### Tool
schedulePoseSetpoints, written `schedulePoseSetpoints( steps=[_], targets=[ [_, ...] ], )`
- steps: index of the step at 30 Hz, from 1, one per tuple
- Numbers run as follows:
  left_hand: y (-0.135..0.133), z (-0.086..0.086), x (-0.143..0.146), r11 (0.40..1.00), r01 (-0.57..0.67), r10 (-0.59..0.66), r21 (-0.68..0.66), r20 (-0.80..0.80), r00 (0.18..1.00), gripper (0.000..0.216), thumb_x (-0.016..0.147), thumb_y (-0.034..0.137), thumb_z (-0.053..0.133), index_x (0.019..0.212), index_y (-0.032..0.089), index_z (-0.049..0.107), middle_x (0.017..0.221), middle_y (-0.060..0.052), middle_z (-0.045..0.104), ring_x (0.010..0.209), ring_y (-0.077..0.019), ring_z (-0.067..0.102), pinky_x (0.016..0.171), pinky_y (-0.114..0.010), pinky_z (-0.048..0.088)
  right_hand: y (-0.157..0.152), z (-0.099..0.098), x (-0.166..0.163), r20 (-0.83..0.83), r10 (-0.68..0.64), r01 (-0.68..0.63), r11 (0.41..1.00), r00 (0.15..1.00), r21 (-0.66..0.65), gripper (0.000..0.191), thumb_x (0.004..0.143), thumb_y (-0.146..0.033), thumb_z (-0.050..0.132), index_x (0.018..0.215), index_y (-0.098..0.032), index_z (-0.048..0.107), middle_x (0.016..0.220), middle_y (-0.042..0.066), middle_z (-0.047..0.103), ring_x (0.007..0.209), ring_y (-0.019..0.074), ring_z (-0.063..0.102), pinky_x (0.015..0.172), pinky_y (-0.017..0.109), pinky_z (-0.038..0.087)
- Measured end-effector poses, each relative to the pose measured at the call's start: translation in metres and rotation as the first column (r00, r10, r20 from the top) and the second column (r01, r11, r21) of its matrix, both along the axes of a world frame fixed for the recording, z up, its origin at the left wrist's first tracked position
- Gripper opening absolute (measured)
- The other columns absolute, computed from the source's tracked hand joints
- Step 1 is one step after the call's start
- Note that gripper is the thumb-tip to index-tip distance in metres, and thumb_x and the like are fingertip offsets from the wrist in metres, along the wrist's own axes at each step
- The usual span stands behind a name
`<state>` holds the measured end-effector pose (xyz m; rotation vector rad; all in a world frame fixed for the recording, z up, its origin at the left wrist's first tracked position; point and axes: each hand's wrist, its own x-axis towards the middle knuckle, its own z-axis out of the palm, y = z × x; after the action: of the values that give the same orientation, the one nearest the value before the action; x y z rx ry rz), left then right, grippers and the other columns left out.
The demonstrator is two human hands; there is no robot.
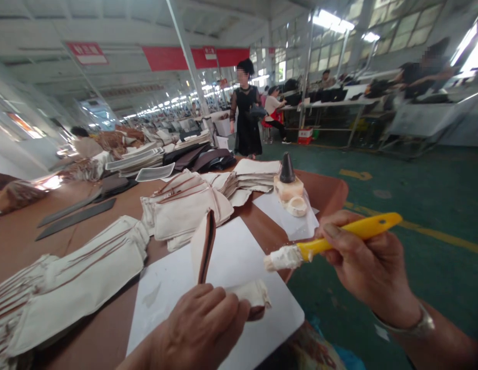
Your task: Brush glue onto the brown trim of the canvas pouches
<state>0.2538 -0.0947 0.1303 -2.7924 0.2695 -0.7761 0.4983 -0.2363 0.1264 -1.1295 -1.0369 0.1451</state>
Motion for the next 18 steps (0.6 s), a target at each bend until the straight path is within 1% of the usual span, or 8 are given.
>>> schedulePoseSetpoints(
  steps=[2,4,7,10,12,15,16,18],
  targets=[
    [-0.003,0.001,-0.003,0.998,0.055,-0.056,0.028,0.051,0.997,0.021,0.1,0.01,0.043,0.097,0.01,0.064,0.065,0.0,0.062,0.05,-0.0138,0.051,0.045,-0.035,0.031,-0.001,-0.001,-0.009,-0.021,0.082,-0.082,0.997,0.996,-0.014,0.023,0.102,-0.03,0.061,0.082,-0.019,0.064,0.082,0.003,0.059,0.056,0.0117,0.048,0.047,0.025,0.035],
    [-0.004,-0.003,-0.006,0.997,0.068,-0.072,0.037,0.121,0.99,0.015,0.097,0.007,0.049,0.097,0.01,0.064,0.065,-0.001,0.064,0.051,-0.0132,0.054,0.045,-0.035,0.032,-0.002,-0.001,-0.019,0.02,0.139,-0.137,0.989,0.99,-0.059,0.021,0.103,-0.029,0.059,0.085,-0.019,0.064,0.08,0.002,0.058,0.055,0.0113,0.046,0.045,0.024,0.033],
    [-0.003,-0.013,-0.01,0.999,0.04,-0.044,0.023,0.192,0.98,0.012,0.094,0.007,0.052,0.095,0.013,0.063,0.069,-0.001,0.065,0.052,-0.0136,0.055,0.045,-0.036,0.032,-0.008,0.003,-0.031,0.169,0.245,-0.224,0.966,0.955,-0.131,0.019,0.105,-0.024,0.053,0.088,-0.02,0.061,0.073,0.0,0.055,0.058,0.0116,0.049,0.051,0.024,0.038],
    [-0.001,-0.018,-0.013,1.0,0.004,-0.004,0.0,0.197,0.98,0.014,0.094,0.007,0.051,0.091,0.015,0.062,0.068,-0.002,0.065,0.052,-0.0146,0.052,0.046,-0.036,0.032,-0.02,0.008,-0.032,0.343,0.366,-0.313,0.928,0.865,-0.201,0.017,0.102,-0.015,0.05,0.087,-0.021,0.057,0.071,-0.001,0.055,0.06,0.0116,0.054,0.056,0.024,0.044],
    [0.0,-0.018,-0.014,1.0,0.01,-0.01,-0.003,0.181,0.983,0.016,0.095,0.007,0.049,0.091,0.014,0.062,0.067,-0.002,0.064,0.052,-0.0149,0.051,0.048,-0.036,0.032,-0.027,0.012,-0.028,0.401,0.338,-0.275,0.939,0.852,-0.207,0.015,0.099,-0.012,0.053,0.09,-0.022,0.058,0.072,-0.001,0.057,0.059,0.0126,0.055,0.056,0.025,0.044],
    [0.0,-0.017,-0.015,1.0,0.018,-0.016,-0.007,0.18,0.984,0.017,0.096,0.007,0.047,0.093,0.012,0.063,0.067,-0.003,0.063,0.053,-0.0145,0.051,0.05,-0.034,0.031,-0.029,0.014,-0.026,0.373,0.2,-0.172,0.979,0.906,-0.109,0.014,0.1,-0.014,0.053,0.096,-0.026,0.059,0.076,0.001,0.059,0.067,0.0172,0.06,0.06,0.029,0.049],
    [0.0,-0.017,-0.016,1.0,0.016,-0.015,-0.003,0.186,0.982,0.017,0.097,0.007,0.046,0.095,0.012,0.063,0.067,-0.003,0.063,0.054,-0.0145,0.051,0.051,-0.034,0.031,-0.026,0.014,-0.027,0.366,0.188,-0.172,0.982,0.911,-0.079,0.014,0.1,-0.014,0.052,0.097,-0.025,0.059,0.077,0.002,0.059,0.068,0.0172,0.06,0.061,0.029,0.049],
    [0.0,-0.016,-0.018,1.0,0.016,-0.016,-0.001,0.194,0.981,0.019,0.097,0.007,0.045,0.097,0.011,0.063,0.068,-0.003,0.062,0.055,-0.015,0.051,0.053,-0.034,0.031,-0.02,0.015,-0.03,0.421,0.244,-0.227,0.97,0.874,-0.09,0.015,0.099,-0.011,0.05,0.095,-0.023,0.058,0.076,0.001,0.058,0.064,0.0149,0.058,0.059,0.027,0.047]
  ],
)
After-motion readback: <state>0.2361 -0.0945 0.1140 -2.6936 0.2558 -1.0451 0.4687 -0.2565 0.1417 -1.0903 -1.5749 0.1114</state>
